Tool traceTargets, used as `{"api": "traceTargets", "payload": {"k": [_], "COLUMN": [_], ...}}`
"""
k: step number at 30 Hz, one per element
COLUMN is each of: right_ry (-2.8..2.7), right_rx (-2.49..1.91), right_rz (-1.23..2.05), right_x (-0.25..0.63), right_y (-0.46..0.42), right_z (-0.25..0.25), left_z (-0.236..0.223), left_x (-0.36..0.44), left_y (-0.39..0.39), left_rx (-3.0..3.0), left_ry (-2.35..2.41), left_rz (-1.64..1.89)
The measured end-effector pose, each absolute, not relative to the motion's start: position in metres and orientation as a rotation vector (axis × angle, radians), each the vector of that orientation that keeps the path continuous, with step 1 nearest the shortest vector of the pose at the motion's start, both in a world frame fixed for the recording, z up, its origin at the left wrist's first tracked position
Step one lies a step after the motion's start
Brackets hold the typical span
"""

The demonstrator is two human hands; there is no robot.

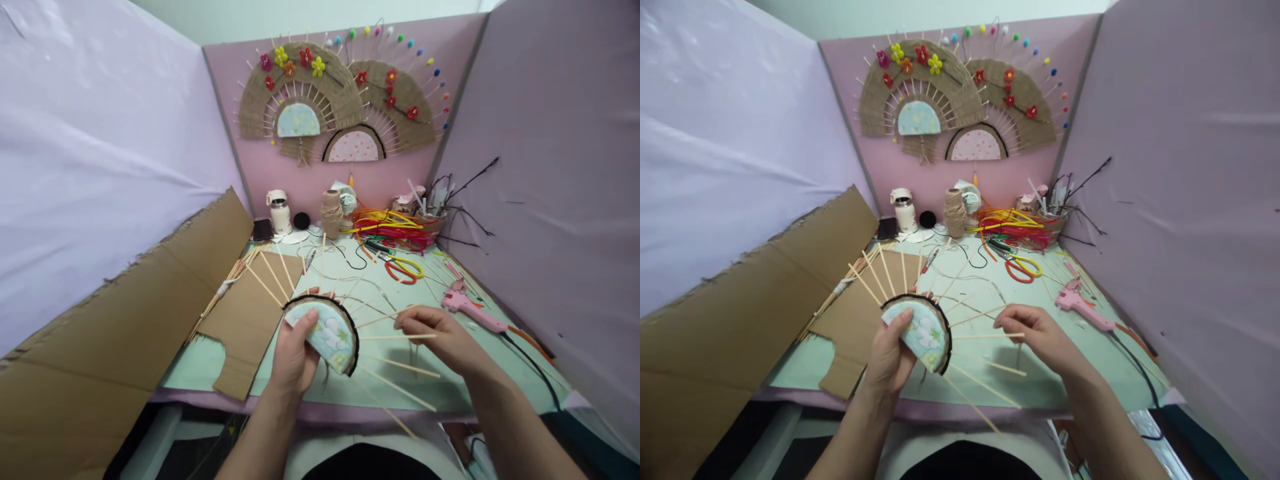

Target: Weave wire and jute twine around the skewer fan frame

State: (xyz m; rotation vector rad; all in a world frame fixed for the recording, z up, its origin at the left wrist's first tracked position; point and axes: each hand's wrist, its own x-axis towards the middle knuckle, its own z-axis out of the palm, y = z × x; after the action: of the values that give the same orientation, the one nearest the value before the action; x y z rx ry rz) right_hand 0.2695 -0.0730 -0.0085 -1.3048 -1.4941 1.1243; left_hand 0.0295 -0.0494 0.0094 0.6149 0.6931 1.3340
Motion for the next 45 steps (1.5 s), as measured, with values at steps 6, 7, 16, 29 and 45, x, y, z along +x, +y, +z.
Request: {"api": "traceTargets", "payload": {"k": [6,7,16,29,45], "right_ry": [-1.631,-1.635,-1.486,-1.453,-1.199], "right_rx": [-1.267,-1.26,-1.301,-1.282,-1.125], "right_rz": [1.376,1.361,1.368,1.364,1.121], "right_x": [0.245,0.243,0.242,0.255,0.292], "right_y": [-0.082,-0.083,-0.083,-0.078,-0.066], "right_z": [-0.007,-0.008,-0.013,-0.025,0.01], "left_z": [0.007,0.007,0.014,0.004,-0.006], "left_x": [0.041,0.042,0.045,0.041,0.036], "left_y": [-0.05,-0.05,-0.053,-0.052,-0.052], "left_rx": [0.517,0.506,0.455,0.42,0.566], "left_ry": [0.714,0.717,0.677,0.502,0.674], "left_rz": [1.396,1.413,1.329,1.231,1.273]}}
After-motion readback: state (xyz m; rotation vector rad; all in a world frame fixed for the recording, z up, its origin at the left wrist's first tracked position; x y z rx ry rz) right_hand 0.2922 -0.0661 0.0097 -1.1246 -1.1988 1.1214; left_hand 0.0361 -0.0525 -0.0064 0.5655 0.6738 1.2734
